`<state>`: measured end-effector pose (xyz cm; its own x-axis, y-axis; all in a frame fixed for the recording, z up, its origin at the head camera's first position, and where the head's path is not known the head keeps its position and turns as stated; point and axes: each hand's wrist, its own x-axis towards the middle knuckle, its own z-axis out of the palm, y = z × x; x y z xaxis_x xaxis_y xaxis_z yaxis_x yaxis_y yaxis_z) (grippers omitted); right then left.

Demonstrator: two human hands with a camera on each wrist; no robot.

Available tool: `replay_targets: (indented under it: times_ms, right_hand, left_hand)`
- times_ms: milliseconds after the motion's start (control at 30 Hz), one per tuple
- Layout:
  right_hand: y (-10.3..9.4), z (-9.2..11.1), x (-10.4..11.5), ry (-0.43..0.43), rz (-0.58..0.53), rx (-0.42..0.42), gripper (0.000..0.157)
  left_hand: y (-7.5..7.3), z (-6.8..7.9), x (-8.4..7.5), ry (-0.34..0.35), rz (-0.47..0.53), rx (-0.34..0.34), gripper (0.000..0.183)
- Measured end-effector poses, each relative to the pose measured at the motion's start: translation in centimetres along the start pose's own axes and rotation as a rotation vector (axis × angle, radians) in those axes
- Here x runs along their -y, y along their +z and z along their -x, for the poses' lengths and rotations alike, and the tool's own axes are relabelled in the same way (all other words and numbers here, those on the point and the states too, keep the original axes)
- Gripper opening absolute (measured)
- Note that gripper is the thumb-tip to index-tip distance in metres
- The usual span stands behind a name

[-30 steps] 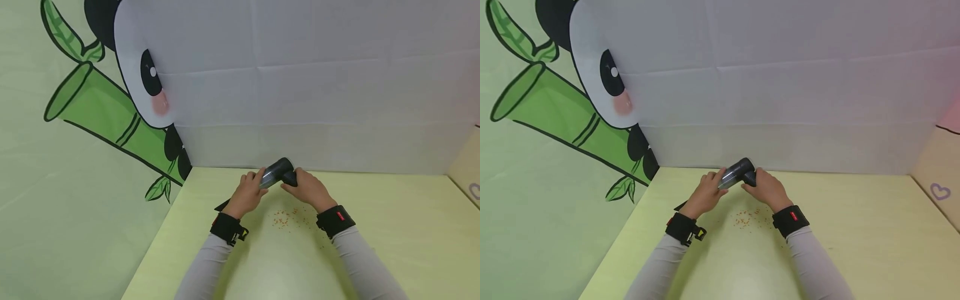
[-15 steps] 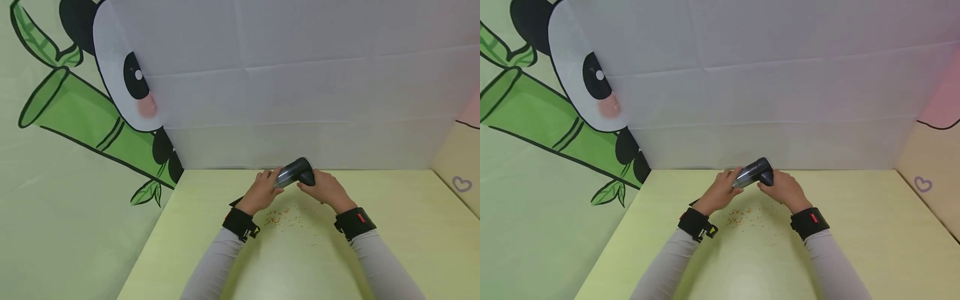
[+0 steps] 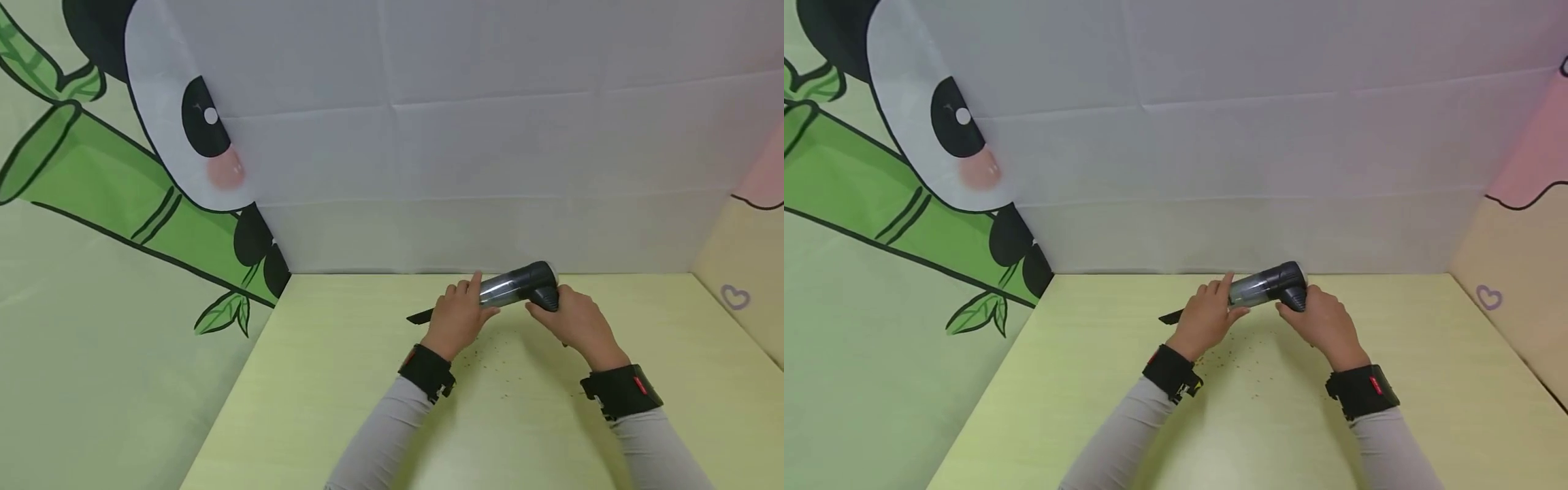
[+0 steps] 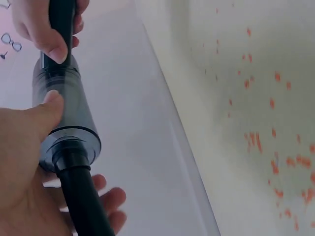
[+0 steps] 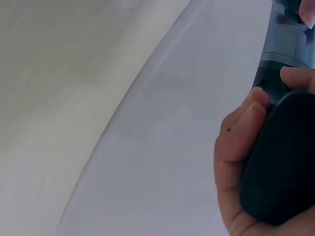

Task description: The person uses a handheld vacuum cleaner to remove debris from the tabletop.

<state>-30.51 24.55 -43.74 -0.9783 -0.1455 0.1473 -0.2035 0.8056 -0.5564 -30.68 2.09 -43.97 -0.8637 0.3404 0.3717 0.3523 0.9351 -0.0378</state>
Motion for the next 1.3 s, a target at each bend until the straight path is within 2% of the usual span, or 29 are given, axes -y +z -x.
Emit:
replay_targets:
  times_ms: [100,200,300,400,500,633,767,933,1200,1300]
  right_hand:
    - [-1.6,2.7,-0.6,0.042,0.027,-0.045,0.068]
    - [-3.0,5.1,-1.4,0.088,0.054,-0.079,0.064]
    - [-4.2,7.3,-2.5,0.134,0.075,-0.084,0.063]
    - [-4.7,9.0,-3.8,0.179,0.090,-0.066,0.063]
    - [-5.1,10.8,-4.8,0.225,0.111,-0.047,0.064]
    - [-5.8,13.0,-5.3,0.274,0.138,-0.025,0.066]
    - [-6.5,14.9,-5.4,0.300,0.172,-0.007,0.067]
    - [-7.3,16.5,-5.2,0.309,0.191,0.009,0.065]
    - [-7.5,19.7,-5.5,0.332,0.233,-0.005,0.061]
    - [-7.5,19.7,-5.7,0.340,0.249,-0.003,0.062]
  left_hand:
    - [0.3,0.8,-2.2,-0.040,-0.064,-0.073,0.077]
    - [0.6,1.6,-4.1,-0.028,-0.128,-0.117,0.074]
    - [0.9,2.4,-5.9,0.024,-0.178,-0.107,0.061]
    - [1.6,3.0,-6.8,0.094,-0.186,-0.082,0.041]
    - [2.3,3.4,-7.9,0.146,-0.183,-0.085,0.027]
    - [2.9,4.3,-9.6,0.190,-0.207,-0.115,0.023]
    - [2.8,5.4,-11.3,0.212,-0.221,-0.125,0.022]
    - [2.0,6.5,-12.5,0.216,-0.230,-0.106,0.022]
    - [1.3,8.9,-13.9,0.304,-0.260,-0.066,0.021]
    - [1.3,9.0,-14.2,0.303,-0.275,-0.063,0.020]
